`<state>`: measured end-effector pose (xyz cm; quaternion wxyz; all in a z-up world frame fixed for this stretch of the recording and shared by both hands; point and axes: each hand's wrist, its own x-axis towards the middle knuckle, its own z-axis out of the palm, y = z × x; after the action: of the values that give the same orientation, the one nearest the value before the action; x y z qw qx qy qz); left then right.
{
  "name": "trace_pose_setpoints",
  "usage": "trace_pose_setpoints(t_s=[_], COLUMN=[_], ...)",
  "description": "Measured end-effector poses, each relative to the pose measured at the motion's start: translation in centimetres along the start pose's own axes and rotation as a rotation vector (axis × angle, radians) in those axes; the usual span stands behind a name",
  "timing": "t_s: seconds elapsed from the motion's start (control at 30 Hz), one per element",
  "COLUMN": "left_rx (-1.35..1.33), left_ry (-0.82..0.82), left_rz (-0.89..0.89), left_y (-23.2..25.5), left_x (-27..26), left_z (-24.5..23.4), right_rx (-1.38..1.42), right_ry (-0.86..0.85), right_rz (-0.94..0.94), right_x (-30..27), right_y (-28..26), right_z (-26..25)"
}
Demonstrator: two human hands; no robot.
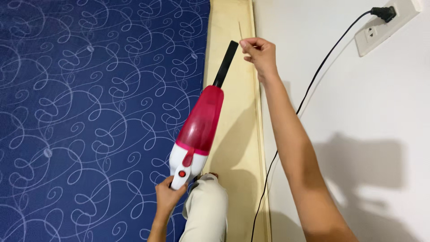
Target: The person uses a handheld vacuum cleaner to clean a wooden bed frame and a blue patterned mattress. They briefly pause to organize a white paper document on a cluttered table before resuming vacuuming the bed frame and mattress surface.
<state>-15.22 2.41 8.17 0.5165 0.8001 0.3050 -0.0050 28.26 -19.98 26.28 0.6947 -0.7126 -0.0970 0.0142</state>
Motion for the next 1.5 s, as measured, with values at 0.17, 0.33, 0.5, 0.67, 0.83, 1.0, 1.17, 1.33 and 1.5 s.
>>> trace_pose_setpoints(t_s=[0.17,0.33,0.5,0.67,0.83,1.0,1.17,1.33,1.5], left_rx=[-0.057,-0.056,-0.043,-0.290,-0.102,-0.218,-0.308,-0.323,-0.192], left_ry=[-0.020,0.005,0.011,0.028,0.016,0.027,0.002,-0.009,-0.003], left_rz=[0.004,0.025,0.015,0.240,-0.118,-0.118,-0.180,-0.235,-0.004], left_y=[1.8,0.4,-2.0,-4.9,-3.8,-5.1,-3.8,0.7,3.6], left_x=[-0.3,-0.9,0.0,-1.4,-3.9,-5.1,-4.2,-0.7,3.5], left_z=[0.0,-0.1,0.9,1.1,0.1,-0.4,-0.7,0.0,2.8], right_rx=[0.086,-0.059,-0.281,-0.605,-0.507,-0.407,-0.643,-0.456,-0.857], right_ry=[-0.049,-0.095,-0.603,-1.158,-1.456,-1.497,-1.018,-0.054,-0.184], right_rz=[0.036,0.015,0.084,-0.146,-0.477,-0.700,-0.354,0.055,0.354], right_x=[-2.0,-4.8,-16.3,-37.7,-55.4,-59.6,-40.3,-28.7,-31.1], right_y=[2.2,3.8,5.6,9.8,9.5,6.5,9.0,10.5,9.3], right_z=[1.6,6.0,19.6,34.1,37.7,36.5,31.2,18.5,15.0])
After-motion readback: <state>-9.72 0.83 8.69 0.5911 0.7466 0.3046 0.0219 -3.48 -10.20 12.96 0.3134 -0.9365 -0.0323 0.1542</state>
